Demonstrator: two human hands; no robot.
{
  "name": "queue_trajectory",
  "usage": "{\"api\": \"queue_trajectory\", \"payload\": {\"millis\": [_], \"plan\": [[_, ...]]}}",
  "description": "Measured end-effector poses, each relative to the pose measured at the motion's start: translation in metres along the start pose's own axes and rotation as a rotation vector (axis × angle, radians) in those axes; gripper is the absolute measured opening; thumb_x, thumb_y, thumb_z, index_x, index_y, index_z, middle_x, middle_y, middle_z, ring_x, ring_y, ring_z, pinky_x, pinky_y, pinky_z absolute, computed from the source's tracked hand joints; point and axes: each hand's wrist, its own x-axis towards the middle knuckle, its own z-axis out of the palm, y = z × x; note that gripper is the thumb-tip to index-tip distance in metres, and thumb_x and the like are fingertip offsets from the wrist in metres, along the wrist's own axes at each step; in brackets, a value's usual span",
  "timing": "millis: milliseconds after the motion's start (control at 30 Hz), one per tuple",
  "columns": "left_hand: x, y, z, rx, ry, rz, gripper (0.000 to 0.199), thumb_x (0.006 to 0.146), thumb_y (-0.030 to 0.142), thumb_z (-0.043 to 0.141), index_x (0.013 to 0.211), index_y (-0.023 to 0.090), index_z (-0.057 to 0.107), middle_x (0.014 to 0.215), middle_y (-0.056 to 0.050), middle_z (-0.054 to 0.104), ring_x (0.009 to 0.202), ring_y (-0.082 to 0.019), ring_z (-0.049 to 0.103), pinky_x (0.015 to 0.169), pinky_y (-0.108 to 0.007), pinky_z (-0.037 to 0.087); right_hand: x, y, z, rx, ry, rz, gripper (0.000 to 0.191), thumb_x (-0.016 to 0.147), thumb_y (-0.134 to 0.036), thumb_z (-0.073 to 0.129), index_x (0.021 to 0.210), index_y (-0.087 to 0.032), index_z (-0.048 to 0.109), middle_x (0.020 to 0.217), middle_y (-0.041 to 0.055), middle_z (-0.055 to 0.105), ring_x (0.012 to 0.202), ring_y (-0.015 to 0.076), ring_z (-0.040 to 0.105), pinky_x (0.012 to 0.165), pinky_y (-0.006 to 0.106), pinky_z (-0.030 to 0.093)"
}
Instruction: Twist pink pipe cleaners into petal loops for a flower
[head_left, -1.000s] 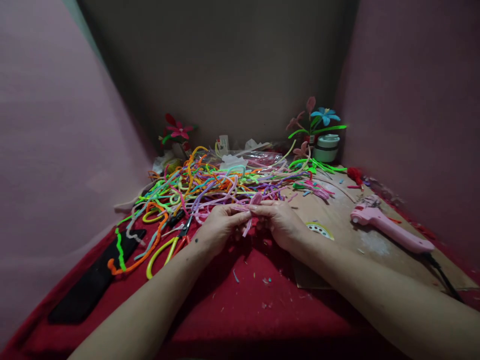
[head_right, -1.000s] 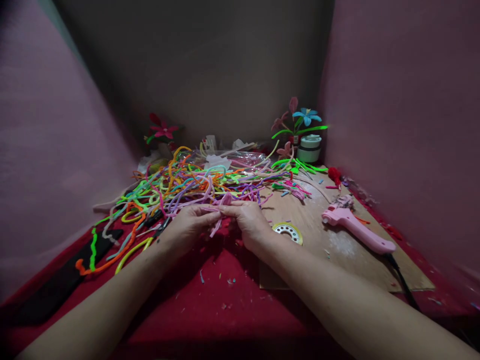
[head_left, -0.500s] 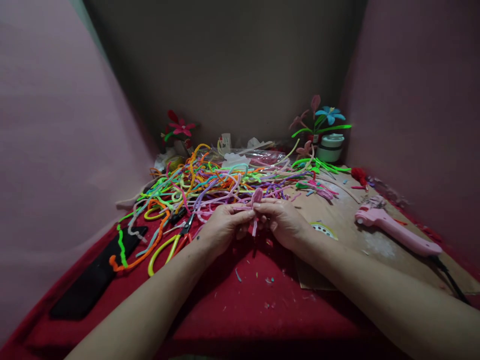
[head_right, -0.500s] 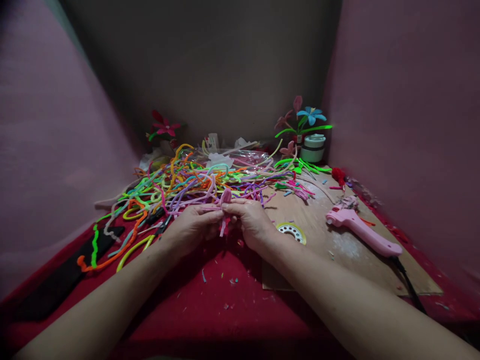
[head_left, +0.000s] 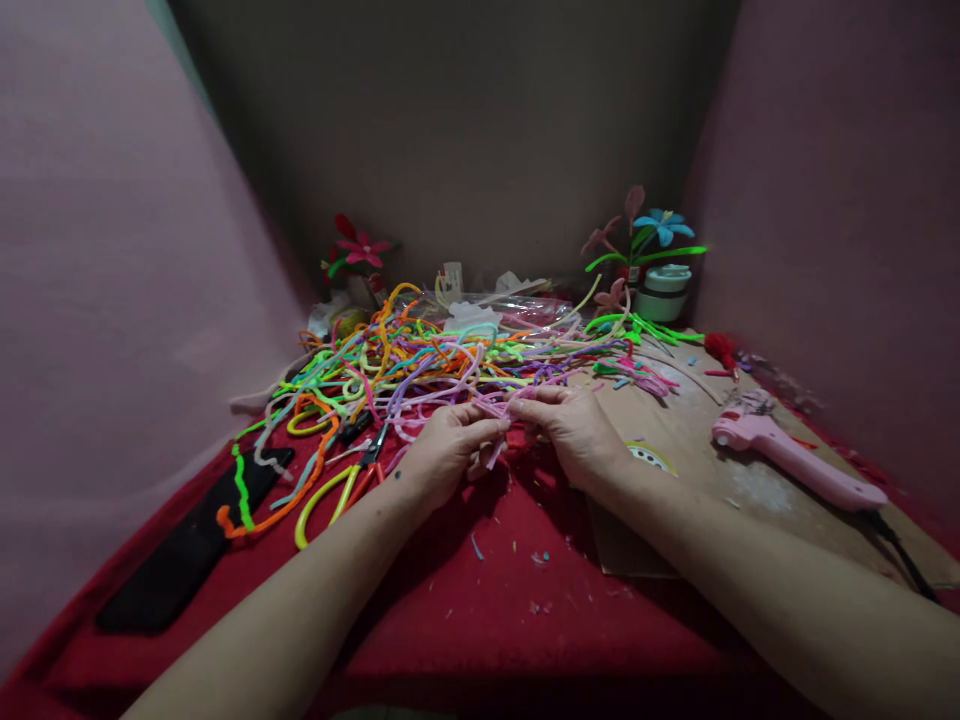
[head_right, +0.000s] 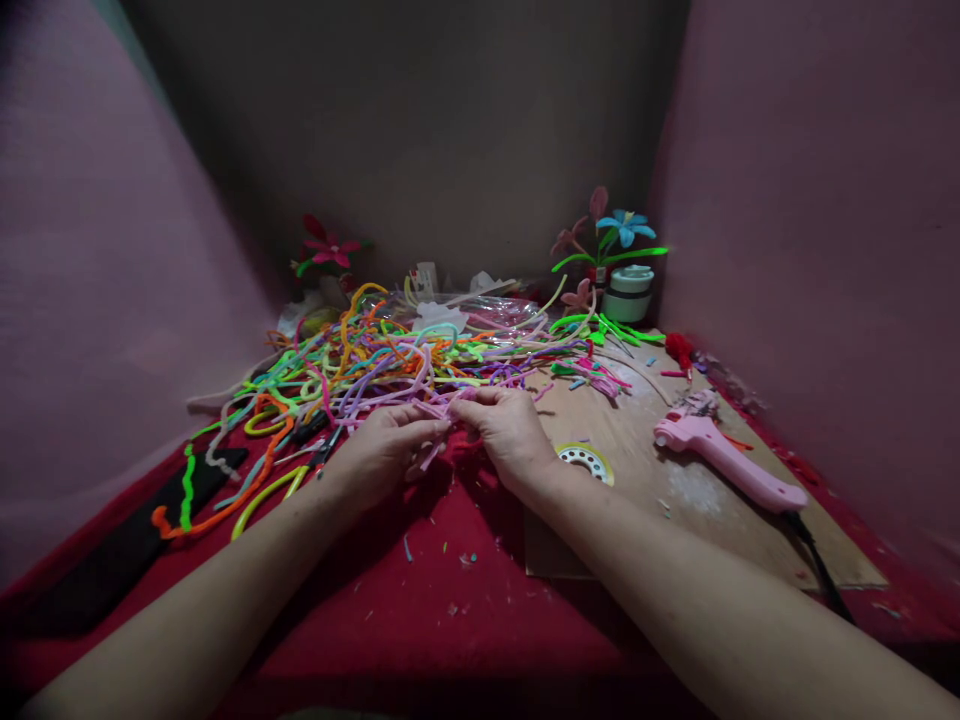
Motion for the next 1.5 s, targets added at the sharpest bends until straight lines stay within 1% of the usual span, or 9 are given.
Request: {"api": "queue_trajectory", "payload": {"millis": [200, 367, 533, 633, 733, 967, 1100, 1200, 1500], "plan": [[-0.005, 0.007, 0.008, 0.101, 0.094, 0.064, 0.024, 0.067, 0.034, 0.067, 0.063, 0.014, 0.055, 0.045, 0.006, 0.046, 0.037, -0.004, 0.035, 0.038, -0.019, 0.022, -0.001, 0.002, 0.001, -0.119, 0.034, -0.076, 0.004, 0.058, -0.015, 0.065, 0.061, -0.013, 0.065, 0.063, 0.0002, 0.062, 0.055, 0.0093, 0.052, 0.054, 0.023, 0.04], [-0.008, 0.009, 0.011, 0.15, 0.096, 0.115, 0.022, 0.069, 0.032, 0.064, 0.062, 0.014, 0.055, 0.046, 0.006, 0.048, 0.039, -0.004, 0.035, 0.04, -0.02, 0.022, -0.002, -0.001, 0.002, -0.087, 0.024, -0.056, 0.007, 0.055, -0.011, 0.064, 0.062, -0.012, 0.065, 0.066, 0.0003, 0.063, 0.054, 0.0087, 0.051, 0.051, 0.022, 0.039], [-0.008, 0.01, 0.01, 0.148, 0.112, 0.145, 0.024, 0.07, 0.031, 0.064, 0.058, 0.014, 0.052, 0.046, 0.006, 0.045, 0.04, -0.005, 0.034, 0.041, -0.02, 0.023, -0.002, -0.005, 0.001, -0.064, -0.017, -0.051, 0.024, 0.056, -0.015, 0.068, 0.079, -0.013, 0.066, 0.061, -0.0019, 0.061, 0.052, 0.009, 0.052, 0.053, 0.023, 0.041], [-0.008, 0.01, 0.009, 0.179, 0.12, 0.169, 0.023, 0.071, 0.032, 0.063, 0.06, 0.014, 0.054, 0.046, 0.006, 0.043, 0.041, -0.005, 0.034, 0.041, -0.02, 0.023, -0.001, -0.005, 0.001, -0.124, -0.02, -0.098, 0.013, 0.064, -0.024, 0.065, 0.071, -0.013, 0.066, 0.058, -0.0012, 0.06, 0.052, 0.0088, 0.051, 0.052, 0.023, 0.04], [-0.006, 0.008, 0.008, 0.232, 0.153, 0.174, 0.024, 0.071, 0.032, 0.062, 0.059, 0.014, 0.054, 0.046, 0.006, 0.041, 0.041, -0.005, 0.032, 0.041, -0.02, 0.022, -0.003, -0.004, 0.0, -0.274, 0.003, -0.117, 0.015, 0.069, -0.025, 0.063, 0.067, -0.012, 0.067, 0.054, 0.0, 0.06, 0.05, 0.0098, 0.05, 0.05, 0.023, 0.039], [0.0, -0.002, 0.006, 0.243, 0.199, 0.203, 0.012, 0.071, 0.022, 0.057, 0.065, 0.012, 0.058, 0.053, 0.005, 0.042, 0.047, -0.004, 0.031, 0.044, -0.019, 0.023, -0.013, 0.0, 0.002, -0.668, 0.05, -0.458, 0.018, 0.077, -0.019, 0.055, 0.082, -0.021, 0.072, 0.079, 0.0047, 0.071, 0.073, 0.0176, 0.063, 0.071, 0.03, 0.046], [-0.003, 0.002, 0.008, 0.176, 0.178, 0.23, 0.014, 0.073, 0.025, 0.057, 0.075, 0.012, 0.062, 0.053, 0.005, 0.045, 0.045, -0.004, 0.033, 0.042, -0.018, 0.024, -0.008, -0.001, 0.004, -0.372, -0.026, -0.307, 0.017, 0.073, -0.024, 0.06, 0.085, -0.017, 0.07, 0.077, 0.0037, 0.07, 0.07, 0.0156, 0.062, 0.067, 0.029, 0.048], [-0.005, 0.006, 0.008, 0.131, 0.138, 0.216, 0.015, 0.072, 0.027, 0.06, 0.072, 0.011, 0.06, 0.053, 0.005, 0.047, 0.042, -0.004, 0.033, 0.04, -0.018, 0.024, -0.002, -0.001, 0.003, -0.177, -0.046, -0.154, 0.015, 0.066, -0.026, 0.066, 0.074, -0.014, 0.068, 0.067, 0.0017, 0.067, 0.06, 0.0129, 0.059, 0.061, 0.027, 0.047], [-0.002, 0.007, -0.002, -0.004, 0.114, 0.198, 0.018, 0.072, 0.029, 0.065, 0.076, 0.014, 0.058, 0.063, 0.002, 0.054, 0.049, -0.005, 0.046, 0.045, -0.017, 0.033, -0.001, 0.0, 0.0, -0.092, -0.054, 0.029, 0.018, 0.066, -0.031, 0.067, 0.066, -0.013, 0.062, 0.055, 0.0, 0.06, 0.047, 0.0097, 0.053, 0.049, 0.023, 0.042]]}}
